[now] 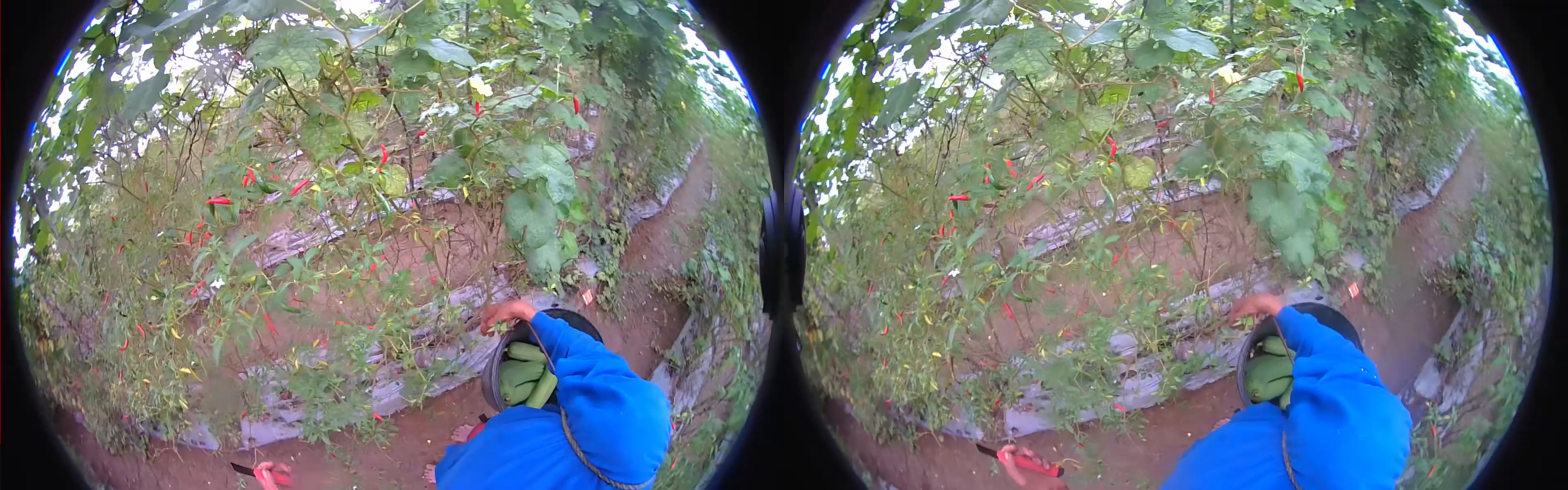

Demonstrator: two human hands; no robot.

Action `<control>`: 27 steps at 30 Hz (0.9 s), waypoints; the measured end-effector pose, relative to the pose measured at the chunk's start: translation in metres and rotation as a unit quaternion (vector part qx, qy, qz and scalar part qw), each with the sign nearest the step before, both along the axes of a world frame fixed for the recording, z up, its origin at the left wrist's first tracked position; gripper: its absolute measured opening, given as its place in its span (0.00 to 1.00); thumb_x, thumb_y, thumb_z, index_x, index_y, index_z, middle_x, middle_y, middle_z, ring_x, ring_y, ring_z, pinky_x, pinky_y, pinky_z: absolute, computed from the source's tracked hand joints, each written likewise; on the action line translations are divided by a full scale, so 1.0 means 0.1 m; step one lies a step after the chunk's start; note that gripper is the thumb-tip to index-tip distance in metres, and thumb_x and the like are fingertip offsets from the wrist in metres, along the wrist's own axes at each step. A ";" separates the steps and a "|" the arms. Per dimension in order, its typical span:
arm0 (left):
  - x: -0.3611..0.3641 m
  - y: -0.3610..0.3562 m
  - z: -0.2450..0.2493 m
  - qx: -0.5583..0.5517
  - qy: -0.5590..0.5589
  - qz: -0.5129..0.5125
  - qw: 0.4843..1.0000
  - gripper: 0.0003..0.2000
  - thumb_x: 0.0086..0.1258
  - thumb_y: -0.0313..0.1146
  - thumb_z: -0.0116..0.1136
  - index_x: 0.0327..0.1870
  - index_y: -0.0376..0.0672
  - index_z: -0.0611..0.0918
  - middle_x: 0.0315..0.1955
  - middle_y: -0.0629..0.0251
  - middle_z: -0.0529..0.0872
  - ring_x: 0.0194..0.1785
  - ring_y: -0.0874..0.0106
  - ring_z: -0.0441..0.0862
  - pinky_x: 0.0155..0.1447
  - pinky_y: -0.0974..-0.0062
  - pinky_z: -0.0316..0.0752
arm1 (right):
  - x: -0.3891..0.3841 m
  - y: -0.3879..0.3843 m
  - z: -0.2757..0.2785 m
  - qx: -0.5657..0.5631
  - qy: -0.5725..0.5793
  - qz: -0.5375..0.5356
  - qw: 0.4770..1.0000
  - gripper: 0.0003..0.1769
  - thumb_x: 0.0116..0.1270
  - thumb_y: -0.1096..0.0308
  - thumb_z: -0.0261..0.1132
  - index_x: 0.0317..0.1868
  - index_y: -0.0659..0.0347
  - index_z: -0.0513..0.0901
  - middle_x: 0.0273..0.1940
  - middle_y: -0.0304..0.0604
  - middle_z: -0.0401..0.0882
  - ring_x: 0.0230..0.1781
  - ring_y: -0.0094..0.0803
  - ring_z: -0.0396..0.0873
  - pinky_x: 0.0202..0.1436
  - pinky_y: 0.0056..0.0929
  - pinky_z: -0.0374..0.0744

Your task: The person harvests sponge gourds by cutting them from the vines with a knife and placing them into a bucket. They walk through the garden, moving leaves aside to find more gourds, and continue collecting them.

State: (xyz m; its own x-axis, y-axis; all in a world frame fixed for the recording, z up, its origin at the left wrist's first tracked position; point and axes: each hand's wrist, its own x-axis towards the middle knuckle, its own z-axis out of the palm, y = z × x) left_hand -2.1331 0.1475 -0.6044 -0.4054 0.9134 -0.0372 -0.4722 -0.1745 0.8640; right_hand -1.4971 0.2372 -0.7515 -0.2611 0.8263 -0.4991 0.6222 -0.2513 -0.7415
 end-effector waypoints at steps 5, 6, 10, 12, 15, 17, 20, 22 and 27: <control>-0.39 0.11 -0.04 -0.018 0.029 -0.010 0.999 0.11 0.70 0.48 0.56 0.44 0.55 0.76 0.24 0.71 0.76 0.19 0.75 0.69 0.20 0.75 0.67 | -0.36 -0.25 0.21 0.053 0.031 0.065 0.996 0.19 0.59 0.57 0.66 0.45 0.61 0.88 0.36 0.36 0.86 0.33 0.24 0.79 0.34 0.28 0.75; -0.49 0.11 -0.06 -0.018 0.029 -0.013 0.999 0.11 0.70 0.48 0.56 0.44 0.55 0.76 0.24 0.71 0.76 0.19 0.75 0.69 0.20 0.75 0.67 | -0.48 -0.31 0.21 0.060 0.075 0.022 0.995 0.19 0.59 0.58 0.66 0.45 0.62 0.88 0.35 0.36 0.85 0.32 0.24 0.77 0.33 0.28 0.74; -0.77 0.09 -0.12 -0.044 0.037 -0.022 0.998 0.19 0.67 0.53 0.58 0.49 0.51 0.75 0.26 0.70 0.76 0.20 0.75 0.70 0.21 0.75 0.68 | -0.95 -0.43 0.45 0.098 0.078 -0.069 0.990 0.17 0.60 0.58 0.65 0.43 0.61 0.88 0.33 0.37 0.85 0.31 0.24 0.77 0.31 0.28 0.73; -0.87 0.16 -0.23 -0.053 0.046 -0.017 0.997 0.26 0.66 0.58 0.60 0.54 0.48 0.76 0.28 0.69 0.76 0.22 0.76 0.71 0.24 0.77 0.69 | -1.02 -0.42 0.54 0.082 -0.001 -0.070 0.994 0.19 0.63 0.55 0.64 0.47 0.59 0.86 0.34 0.35 0.83 0.34 0.23 0.77 0.32 0.28 0.75; -1.03 0.28 -0.40 0.062 -0.022 0.004 0.998 0.11 0.77 0.43 0.49 0.46 0.46 0.75 0.22 0.69 0.73 0.17 0.82 0.66 0.16 0.84 0.60 | -1.40 -0.40 1.12 0.092 -0.132 -0.071 0.984 0.20 0.65 0.54 0.63 0.48 0.59 0.85 0.35 0.37 0.84 0.37 0.27 0.80 0.36 0.32 0.78; -1.15 0.36 -0.39 0.079 0.027 -0.016 0.996 0.11 0.76 0.44 0.50 0.46 0.46 0.75 0.22 0.69 0.73 0.17 0.82 0.66 0.17 0.84 0.60 | -1.73 -0.35 1.65 0.123 -0.194 -0.060 0.971 0.19 0.64 0.55 0.64 0.47 0.61 0.86 0.36 0.43 0.87 0.36 0.33 0.83 0.40 0.35 0.80; -1.14 0.40 -0.12 0.064 0.037 -0.002 0.997 0.13 0.77 0.43 0.48 0.47 0.42 0.73 0.23 0.64 0.76 0.19 0.79 0.68 0.18 0.80 0.64 | -2.47 -0.13 2.89 0.153 -0.137 0.104 0.973 0.20 0.71 0.52 0.63 0.49 0.61 0.84 0.41 0.44 0.87 0.42 0.35 0.84 0.45 0.34 0.81; -1.06 0.49 0.01 0.079 0.049 0.022 0.995 0.13 0.77 0.43 0.48 0.47 0.42 0.73 0.23 0.65 0.75 0.19 0.80 0.67 0.19 0.82 0.63 | -2.89 -0.01 3.43 0.236 -0.008 0.230 0.944 0.18 0.73 0.53 0.63 0.48 0.61 0.85 0.43 0.43 0.85 0.45 0.34 0.83 0.47 0.33 0.81; -0.79 0.70 0.40 0.110 0.105 0.085 0.985 0.13 0.76 0.44 0.48 0.46 0.42 0.73 0.24 0.68 0.73 0.19 0.85 0.63 0.20 0.87 0.59 | -3.51 0.61 4.40 0.440 0.110 0.418 0.787 0.13 0.66 0.63 0.70 0.40 0.66 0.86 0.45 0.52 0.84 0.44 0.39 0.83 0.49 0.38 0.80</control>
